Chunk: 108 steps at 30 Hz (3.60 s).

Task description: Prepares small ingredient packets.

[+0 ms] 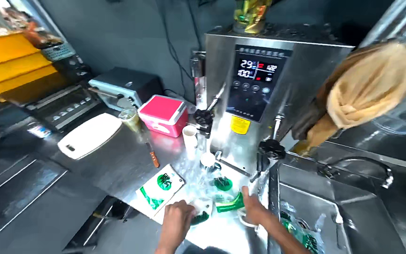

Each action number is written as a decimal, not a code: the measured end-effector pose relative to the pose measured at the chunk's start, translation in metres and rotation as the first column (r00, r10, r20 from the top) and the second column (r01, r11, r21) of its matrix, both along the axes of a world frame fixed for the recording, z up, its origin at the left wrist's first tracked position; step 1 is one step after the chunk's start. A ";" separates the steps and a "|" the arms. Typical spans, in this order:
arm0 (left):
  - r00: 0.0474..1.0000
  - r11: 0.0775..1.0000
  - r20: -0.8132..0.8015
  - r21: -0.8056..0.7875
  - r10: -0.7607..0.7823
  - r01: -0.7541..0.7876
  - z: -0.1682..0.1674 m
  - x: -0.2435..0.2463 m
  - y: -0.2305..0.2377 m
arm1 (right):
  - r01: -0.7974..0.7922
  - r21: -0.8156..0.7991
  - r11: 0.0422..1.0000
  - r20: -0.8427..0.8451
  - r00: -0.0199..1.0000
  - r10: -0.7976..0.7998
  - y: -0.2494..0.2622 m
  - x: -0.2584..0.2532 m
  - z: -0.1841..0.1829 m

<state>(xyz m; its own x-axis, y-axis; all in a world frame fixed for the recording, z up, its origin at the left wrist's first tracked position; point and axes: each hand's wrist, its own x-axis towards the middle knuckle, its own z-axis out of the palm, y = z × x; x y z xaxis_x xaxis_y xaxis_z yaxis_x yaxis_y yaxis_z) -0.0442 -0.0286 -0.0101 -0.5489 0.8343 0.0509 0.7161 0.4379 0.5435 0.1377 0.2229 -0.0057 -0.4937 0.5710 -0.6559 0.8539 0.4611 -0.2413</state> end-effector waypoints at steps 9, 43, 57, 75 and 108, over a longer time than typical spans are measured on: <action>0.980 0.978 0.028 0.075 -0.199 0.196 0.002 0.002 -0.017 | -0.288 -0.254 0.923 0.184 0.923 0.338 0.057 0.056 0.103; 0.965 0.975 -0.179 0.081 -0.191 0.207 -0.003 0.010 -0.023 | -0.578 0.289 0.763 -0.344 0.682 0.646 -0.032 0.015 -0.001; 0.985 0.958 -0.155 0.262 -0.074 0.113 -0.018 0.009 -0.025 | -0.607 0.333 0.722 -0.293 0.661 0.691 -0.067 -0.031 0.015; 0.513 0.365 0.858 0.481 -0.011 -0.797 -0.010 0.018 -0.027 | -0.504 0.029 0.863 -0.333 0.810 0.483 -0.017 -0.051 0.016; -0.743 0.819 0.449 0.526 -0.495 -0.227 0.212 0.339 0.226 | -0.027 -0.581 0.814 -0.776 -0.284 -0.563 -0.006 0.357 0.074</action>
<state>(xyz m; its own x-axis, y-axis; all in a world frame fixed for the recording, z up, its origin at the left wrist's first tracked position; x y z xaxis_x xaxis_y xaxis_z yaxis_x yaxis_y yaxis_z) 0.2946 0.1973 0.2017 0.1863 0.9701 0.1557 -0.9738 0.1613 0.1601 0.4946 0.2168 0.0682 -0.5035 0.8373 0.2129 -0.4862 -0.0709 -0.8710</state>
